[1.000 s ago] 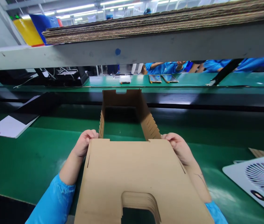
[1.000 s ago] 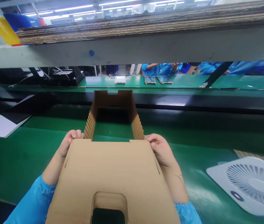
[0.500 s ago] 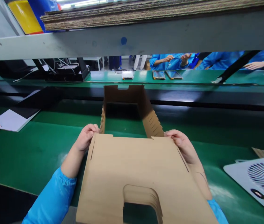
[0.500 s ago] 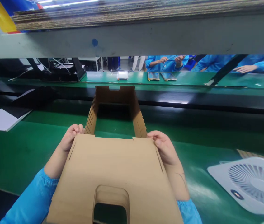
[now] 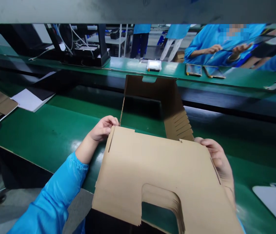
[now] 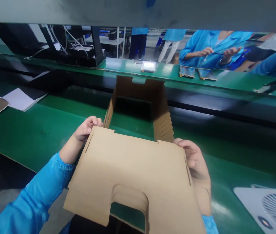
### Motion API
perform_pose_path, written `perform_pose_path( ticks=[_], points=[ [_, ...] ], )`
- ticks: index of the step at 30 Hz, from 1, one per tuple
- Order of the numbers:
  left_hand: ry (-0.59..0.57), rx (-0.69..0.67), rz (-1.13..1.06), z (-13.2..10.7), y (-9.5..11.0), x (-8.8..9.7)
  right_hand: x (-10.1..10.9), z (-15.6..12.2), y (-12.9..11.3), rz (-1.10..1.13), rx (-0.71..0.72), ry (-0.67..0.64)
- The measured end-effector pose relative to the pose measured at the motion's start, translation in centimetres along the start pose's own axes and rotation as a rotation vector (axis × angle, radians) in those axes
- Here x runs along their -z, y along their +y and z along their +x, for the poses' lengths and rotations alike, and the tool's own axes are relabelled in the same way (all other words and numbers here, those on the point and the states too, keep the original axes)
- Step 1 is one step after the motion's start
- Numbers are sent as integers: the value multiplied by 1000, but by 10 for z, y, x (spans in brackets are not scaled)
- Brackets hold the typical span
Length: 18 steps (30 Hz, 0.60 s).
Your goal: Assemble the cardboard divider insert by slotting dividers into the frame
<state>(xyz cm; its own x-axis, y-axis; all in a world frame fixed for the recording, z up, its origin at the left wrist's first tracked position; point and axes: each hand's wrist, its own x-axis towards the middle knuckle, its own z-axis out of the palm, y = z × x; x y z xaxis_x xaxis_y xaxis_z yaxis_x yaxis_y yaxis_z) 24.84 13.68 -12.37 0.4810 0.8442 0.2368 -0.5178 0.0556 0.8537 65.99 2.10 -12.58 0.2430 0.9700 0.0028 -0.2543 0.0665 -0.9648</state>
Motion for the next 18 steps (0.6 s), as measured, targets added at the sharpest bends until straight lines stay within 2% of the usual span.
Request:
perform_pose_path(
  ticks=[4, 7, 12, 18],
  points=[
    [-10, -11, -47, -1, -1, -2, -6, -1, -4, 51, -46, 17],
    [-11, -18, -68, -2, -1, -3, -6, -2, -3, 45, -60, -17],
    [92, 14, -65, -5, 0, -4, -7, -4, 0, 34, 7, -10],
    [131, 13, -19, -7, 2, -4, -11, 1, -6, -5, 9, -37]
  ],
)
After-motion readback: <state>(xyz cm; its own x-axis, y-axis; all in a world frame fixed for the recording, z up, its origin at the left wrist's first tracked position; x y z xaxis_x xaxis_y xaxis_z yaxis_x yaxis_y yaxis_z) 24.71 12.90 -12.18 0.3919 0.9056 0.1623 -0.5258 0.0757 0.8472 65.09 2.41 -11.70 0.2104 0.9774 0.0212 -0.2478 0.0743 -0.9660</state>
